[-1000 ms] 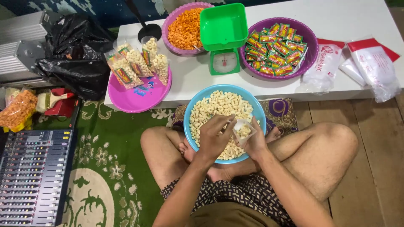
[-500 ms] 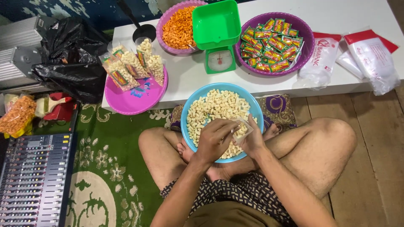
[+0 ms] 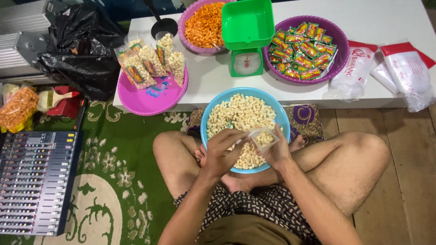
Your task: A person sitting on the floor is manually filling small plastic bags with popcorn snacks using a spoon and their hands from a large bowl.
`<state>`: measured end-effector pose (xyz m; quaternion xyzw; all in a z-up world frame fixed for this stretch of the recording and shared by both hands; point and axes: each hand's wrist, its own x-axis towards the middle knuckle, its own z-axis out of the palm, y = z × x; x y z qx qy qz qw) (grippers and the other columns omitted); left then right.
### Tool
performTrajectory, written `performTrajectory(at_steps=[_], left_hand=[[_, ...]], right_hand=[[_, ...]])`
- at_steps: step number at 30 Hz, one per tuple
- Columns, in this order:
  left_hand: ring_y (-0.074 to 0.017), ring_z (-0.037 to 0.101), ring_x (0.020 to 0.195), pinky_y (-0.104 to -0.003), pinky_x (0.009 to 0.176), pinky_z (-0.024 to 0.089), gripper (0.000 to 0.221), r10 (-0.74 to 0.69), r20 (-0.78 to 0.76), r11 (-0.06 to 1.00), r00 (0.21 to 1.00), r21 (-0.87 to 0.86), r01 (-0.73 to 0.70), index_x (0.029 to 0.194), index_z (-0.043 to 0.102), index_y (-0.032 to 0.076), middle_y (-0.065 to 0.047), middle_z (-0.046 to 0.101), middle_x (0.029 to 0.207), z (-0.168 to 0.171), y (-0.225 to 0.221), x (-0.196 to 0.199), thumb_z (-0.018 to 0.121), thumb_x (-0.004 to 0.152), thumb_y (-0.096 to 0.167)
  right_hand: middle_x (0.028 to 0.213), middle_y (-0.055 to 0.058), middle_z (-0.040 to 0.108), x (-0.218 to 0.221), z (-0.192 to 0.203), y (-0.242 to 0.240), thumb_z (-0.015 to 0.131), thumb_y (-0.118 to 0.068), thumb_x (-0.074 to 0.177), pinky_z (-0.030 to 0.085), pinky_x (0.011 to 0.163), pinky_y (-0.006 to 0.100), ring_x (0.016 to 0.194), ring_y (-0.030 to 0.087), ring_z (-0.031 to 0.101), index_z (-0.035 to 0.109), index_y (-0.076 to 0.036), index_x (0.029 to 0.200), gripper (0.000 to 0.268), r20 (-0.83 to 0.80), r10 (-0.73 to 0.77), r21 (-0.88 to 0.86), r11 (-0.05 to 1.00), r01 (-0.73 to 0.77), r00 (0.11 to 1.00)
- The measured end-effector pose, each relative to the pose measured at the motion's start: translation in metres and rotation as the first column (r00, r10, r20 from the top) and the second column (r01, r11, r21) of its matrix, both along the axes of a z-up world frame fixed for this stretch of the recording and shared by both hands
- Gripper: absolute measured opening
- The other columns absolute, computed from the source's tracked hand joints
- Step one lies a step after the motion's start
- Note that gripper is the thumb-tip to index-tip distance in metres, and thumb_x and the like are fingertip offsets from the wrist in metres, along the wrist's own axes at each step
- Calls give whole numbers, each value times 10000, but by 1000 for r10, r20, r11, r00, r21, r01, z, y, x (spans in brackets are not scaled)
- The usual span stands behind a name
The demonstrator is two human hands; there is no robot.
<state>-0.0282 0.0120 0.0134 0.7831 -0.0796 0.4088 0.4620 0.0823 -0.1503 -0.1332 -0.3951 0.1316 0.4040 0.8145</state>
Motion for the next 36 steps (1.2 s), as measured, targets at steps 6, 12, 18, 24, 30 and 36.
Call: performTrajectory(at_steps=[6,12,18,24,30,36], left_hand=[[-290,734,805,-363,725,642,189,159,-74,979,985,-115,-166,1035,788,4,-177,760,928,2,41,-15,774,866,-79],[-248,761,752,-321,620,638,116,365,-142,923,920,-77,-377,978,804,15,-110,772,864,-11,59,-13,811,875,-36],[-277,758,885,-386,726,682,117,295,-305,940,906,-78,-332,1085,775,33,-89,746,957,-46,53,-10,741,973,39],[-296,745,956,-425,790,675,133,247,-342,951,907,-94,-295,1117,764,43,-86,742,995,-50,49,-4,715,994,37],[-281,750,942,-420,749,683,147,237,-337,962,911,-51,-269,1108,764,57,-73,738,986,-55,50,2,725,975,8],[-292,744,963,-440,765,681,139,217,-355,968,909,-42,-248,1127,748,43,-90,730,1008,-54,48,7,693,1002,16]], right_hand=[[908,220,692,-6,36,3,395,-674,1029,556,495,360,655,299,674,565,51,1275,784,9,-77,7,997,77,997],[905,216,680,-8,30,-2,369,-640,1068,538,534,376,655,287,644,550,46,1282,740,40,-66,1,998,66,997],[845,230,693,2,17,-3,379,-703,1020,499,489,399,580,317,636,589,22,1218,780,-8,-60,-26,998,60,998],[809,245,694,4,16,-1,345,-702,1018,478,466,388,541,316,627,602,23,1192,789,-11,-63,-25,998,63,998],[807,241,698,3,21,-3,350,-684,1022,469,454,377,535,312,619,609,11,1189,760,-18,-63,5,998,64,998],[828,241,702,6,25,-2,342,-681,1023,460,455,384,541,315,615,607,18,1209,771,5,-63,34,997,63,998]])
